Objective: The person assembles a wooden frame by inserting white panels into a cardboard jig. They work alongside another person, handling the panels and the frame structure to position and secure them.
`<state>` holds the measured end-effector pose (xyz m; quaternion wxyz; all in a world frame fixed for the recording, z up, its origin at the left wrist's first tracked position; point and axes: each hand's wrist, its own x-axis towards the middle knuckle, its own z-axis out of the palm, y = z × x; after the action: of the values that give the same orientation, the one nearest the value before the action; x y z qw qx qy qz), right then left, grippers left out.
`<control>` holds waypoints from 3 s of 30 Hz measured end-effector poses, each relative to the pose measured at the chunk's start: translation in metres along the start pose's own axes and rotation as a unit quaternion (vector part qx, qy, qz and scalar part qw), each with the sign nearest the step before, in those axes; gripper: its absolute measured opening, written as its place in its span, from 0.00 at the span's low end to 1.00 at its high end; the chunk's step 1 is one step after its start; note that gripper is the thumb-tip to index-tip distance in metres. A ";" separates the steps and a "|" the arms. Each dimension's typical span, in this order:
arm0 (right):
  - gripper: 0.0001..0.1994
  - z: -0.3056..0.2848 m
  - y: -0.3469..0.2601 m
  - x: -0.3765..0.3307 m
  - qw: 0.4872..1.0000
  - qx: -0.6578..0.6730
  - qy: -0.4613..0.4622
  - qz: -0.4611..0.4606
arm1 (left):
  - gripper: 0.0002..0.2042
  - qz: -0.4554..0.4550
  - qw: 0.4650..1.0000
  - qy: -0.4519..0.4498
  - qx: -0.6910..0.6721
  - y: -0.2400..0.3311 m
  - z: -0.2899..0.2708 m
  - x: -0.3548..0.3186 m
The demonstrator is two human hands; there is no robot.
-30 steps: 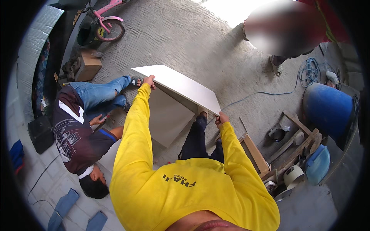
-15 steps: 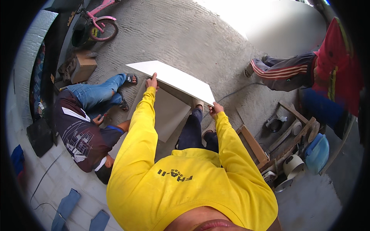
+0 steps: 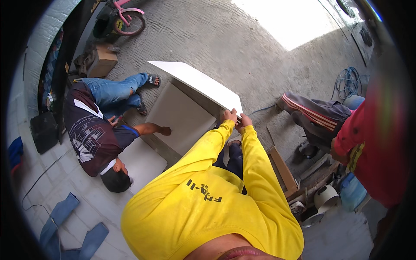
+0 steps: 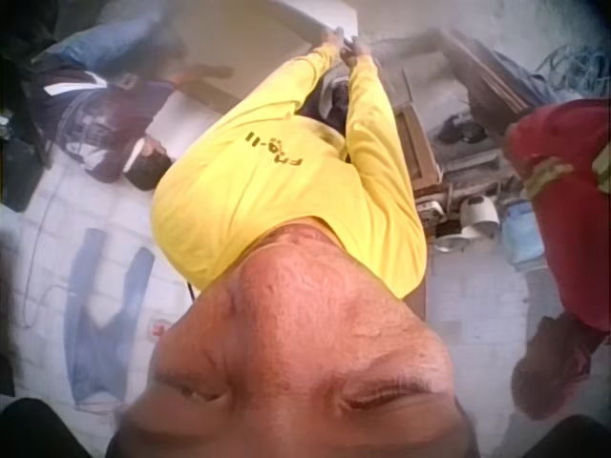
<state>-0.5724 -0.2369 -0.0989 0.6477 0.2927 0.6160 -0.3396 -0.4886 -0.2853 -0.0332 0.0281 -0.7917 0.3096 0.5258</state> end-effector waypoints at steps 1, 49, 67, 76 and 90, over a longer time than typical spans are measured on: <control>0.13 0.003 -0.004 -0.016 0.998 -0.059 0.008 -0.007 | 0.26 0.007 0.999 0.030 0.033 -0.010 0.004 0.010; 0.12 -0.210 -0.001 -0.196 0.867 -0.252 0.219 -0.370 | 0.17 -0.058 0.993 0.013 -0.101 0.011 0.029 0.016; 0.14 -0.089 -0.258 -0.089 0.721 -0.641 -0.043 -0.259 | 0.22 -0.093 0.988 0.117 -0.036 -0.013 0.051 0.031; 0.15 -0.105 -0.325 -0.093 0.724 -0.663 0.052 -0.182 | 0.22 -0.132 0.980 0.129 -0.079 -0.024 0.066 0.032; 0.16 -0.045 -0.289 -0.093 0.649 -0.697 -0.108 -0.285 | 0.21 -0.129 0.978 0.140 -0.088 -0.045 0.068 0.031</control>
<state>-0.8315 -0.3667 0.0024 0.5941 -0.4736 0.6501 -0.0071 -0.5123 -0.2382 -0.1024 -0.0181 -0.8899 0.1584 0.4275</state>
